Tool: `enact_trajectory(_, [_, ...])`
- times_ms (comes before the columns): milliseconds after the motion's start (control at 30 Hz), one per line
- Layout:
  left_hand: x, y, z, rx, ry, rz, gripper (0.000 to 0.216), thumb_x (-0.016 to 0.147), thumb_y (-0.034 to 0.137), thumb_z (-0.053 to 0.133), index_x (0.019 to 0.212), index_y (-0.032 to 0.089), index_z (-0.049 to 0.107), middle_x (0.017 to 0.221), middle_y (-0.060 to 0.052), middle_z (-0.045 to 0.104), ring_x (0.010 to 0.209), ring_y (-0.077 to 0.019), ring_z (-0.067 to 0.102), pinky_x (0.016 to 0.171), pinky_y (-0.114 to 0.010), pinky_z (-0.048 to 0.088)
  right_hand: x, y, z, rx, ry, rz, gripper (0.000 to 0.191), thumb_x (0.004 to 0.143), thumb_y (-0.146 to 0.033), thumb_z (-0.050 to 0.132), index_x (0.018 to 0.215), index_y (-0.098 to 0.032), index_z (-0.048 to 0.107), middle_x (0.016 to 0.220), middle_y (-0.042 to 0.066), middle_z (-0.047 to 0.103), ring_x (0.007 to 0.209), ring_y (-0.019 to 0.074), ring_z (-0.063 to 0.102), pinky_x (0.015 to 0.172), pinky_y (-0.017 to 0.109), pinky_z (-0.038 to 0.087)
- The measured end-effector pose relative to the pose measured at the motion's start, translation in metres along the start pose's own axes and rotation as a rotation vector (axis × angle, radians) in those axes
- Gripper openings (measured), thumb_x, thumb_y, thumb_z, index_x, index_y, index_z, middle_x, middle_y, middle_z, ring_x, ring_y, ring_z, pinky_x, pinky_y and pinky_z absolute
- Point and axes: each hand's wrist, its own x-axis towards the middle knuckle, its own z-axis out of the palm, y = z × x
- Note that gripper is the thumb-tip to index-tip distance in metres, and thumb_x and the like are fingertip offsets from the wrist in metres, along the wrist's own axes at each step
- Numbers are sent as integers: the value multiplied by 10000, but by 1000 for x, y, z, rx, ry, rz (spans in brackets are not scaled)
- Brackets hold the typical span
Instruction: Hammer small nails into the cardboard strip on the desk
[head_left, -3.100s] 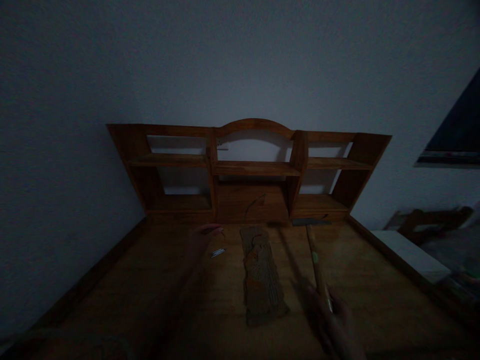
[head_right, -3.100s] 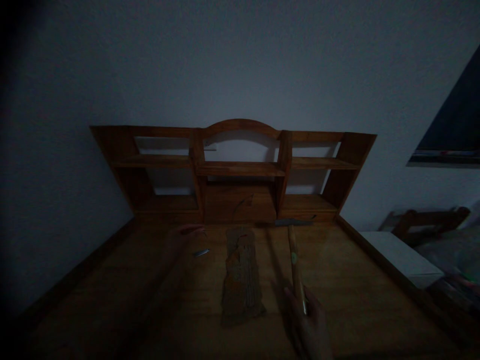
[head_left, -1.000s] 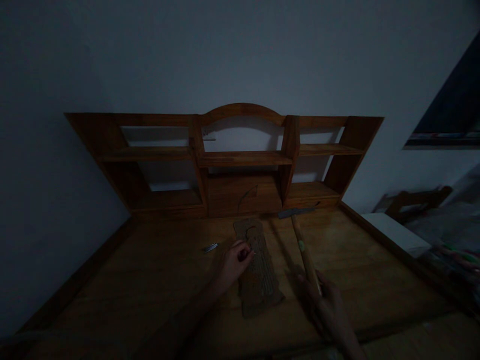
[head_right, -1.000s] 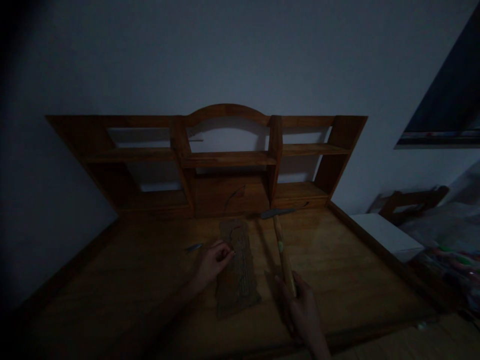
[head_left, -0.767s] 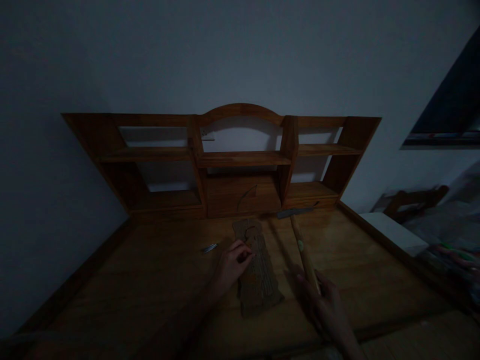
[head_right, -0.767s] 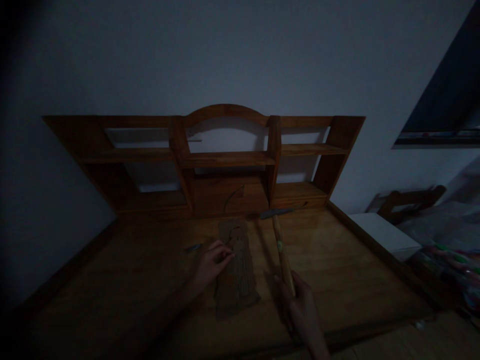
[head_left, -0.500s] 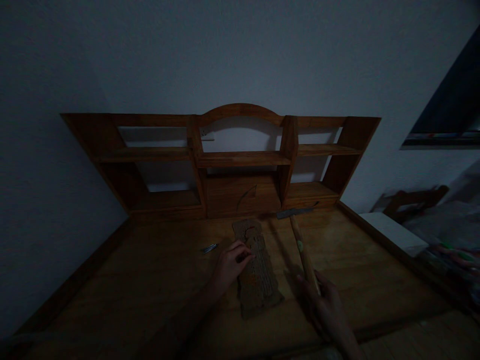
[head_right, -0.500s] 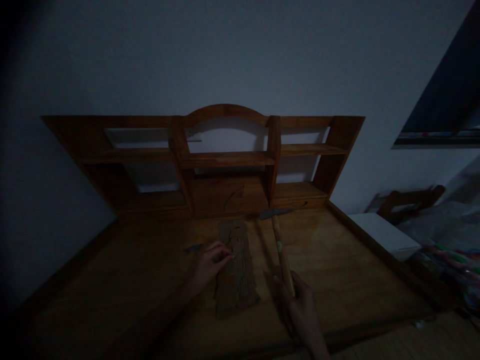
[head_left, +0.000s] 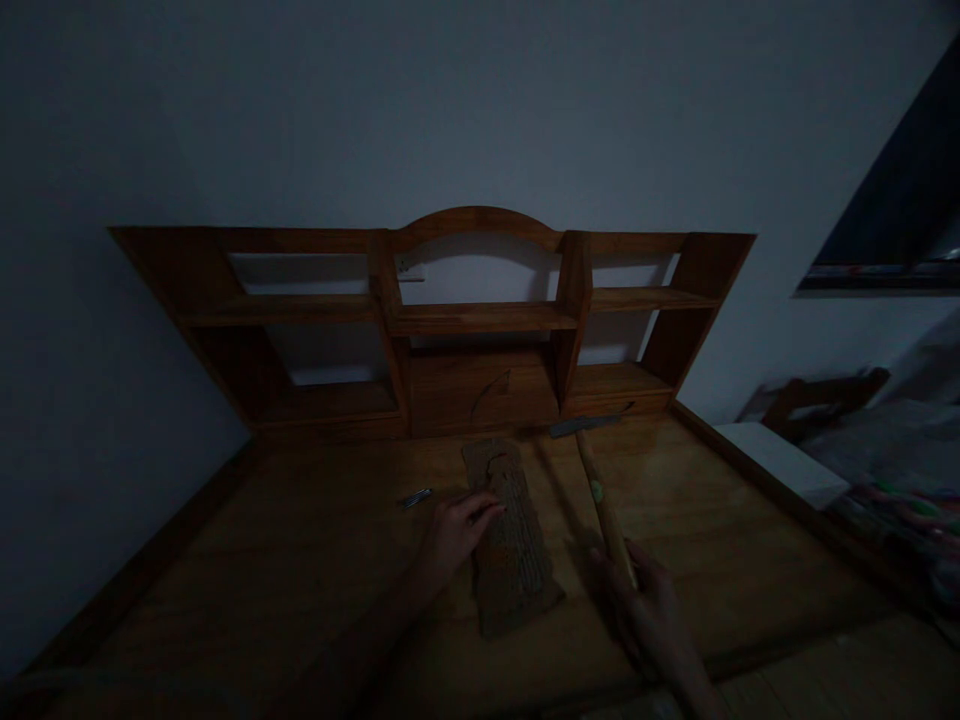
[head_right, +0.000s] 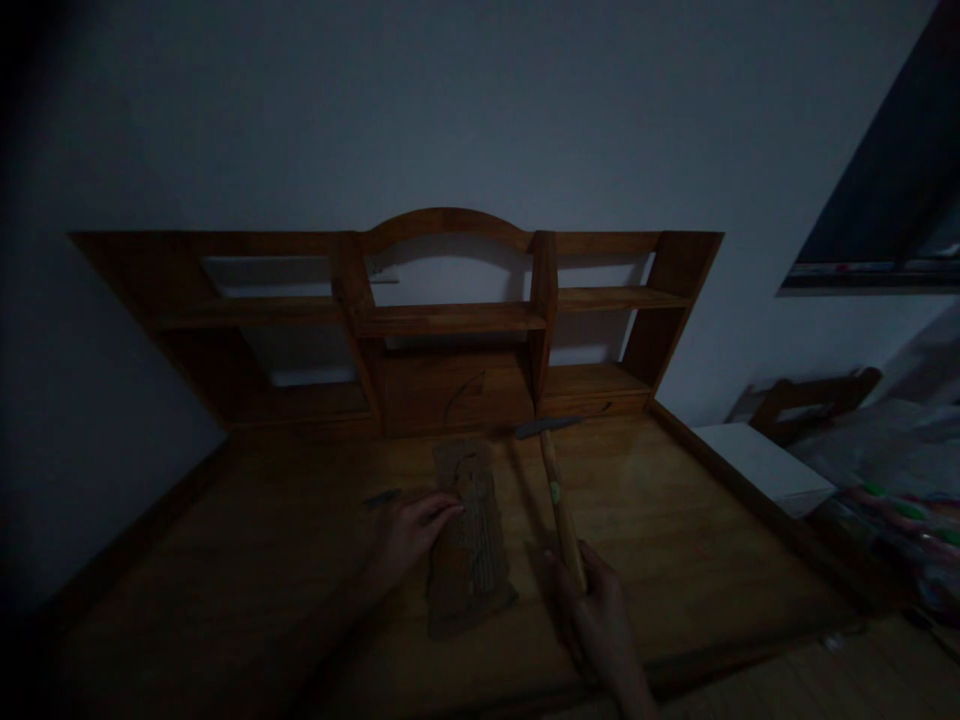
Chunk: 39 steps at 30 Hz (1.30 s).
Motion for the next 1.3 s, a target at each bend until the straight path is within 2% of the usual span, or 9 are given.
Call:
enact_trajectory(167, [0,1,0,-22,-29,-14,176,879,346,547,886,266,704,866,57,739,744,-137,683,673,-202,498,0,2,3,56,-7,73,401,751,-571,594,840,-182,557,484,-73,422,369,81,359,323,190,250])
enact_trajectory(333, [1,9,-4,-21,-50,-8,183,898,333,514,898,260,682,838,50,733,749,-137,683,663,-198,490,0,1,2,95,-49,98,411,755,-569,592,874,-178,559,505,-68,436,377,87,389,332,191,269])
enact_trajectory(500, [1,9,-4,-70,-57,-30,183,905,347,495,938,257,651,811,47,734,747,-141,691,661,-206,502,-1,-1,0,89,-26,39,460,731,-607,594,850,-163,604,540,-23,509,423,103,442,361,196,321])
enact_trajectory(667, [0,6,-1,-53,-48,-26,174,886,329,518,898,252,674,842,42,738,742,-139,691,655,-207,517,0,-1,-1,76,-37,52,428,734,-565,606,871,-160,607,486,-52,453,383,89,391,338,191,292])
enact_trajectory(933, [-1,5,-2,32,18,26,169,857,350,569,857,240,697,828,25,735,714,-143,676,657,-228,520,2,5,-1,30,-55,-14,349,794,-509,580,870,-168,598,628,-5,568,565,133,524,449,195,382])
enact_trajectory(1100, [-1,12,-9,46,-16,68,141,859,316,572,857,238,689,834,18,723,736,-142,667,674,-227,505,2,10,0,40,-40,26,380,790,-540,566,889,-174,594,537,-42,499,425,104,445,363,193,308])
enact_trajectory(1233, [0,14,-14,71,-46,124,146,875,295,556,840,233,684,831,1,697,759,-141,644,699,-231,483,3,8,-1,35,-39,-2,378,763,-540,601,834,-169,589,595,-12,547,496,116,485,396,187,340])
enact_trajectory(1300, [0,13,-14,85,-53,139,162,885,307,545,849,231,684,836,-7,680,764,-141,631,706,-234,475,2,7,-2,45,-61,14,385,767,-541,594,856,-167,587,570,-22,527,461,106,459,374,183,321])
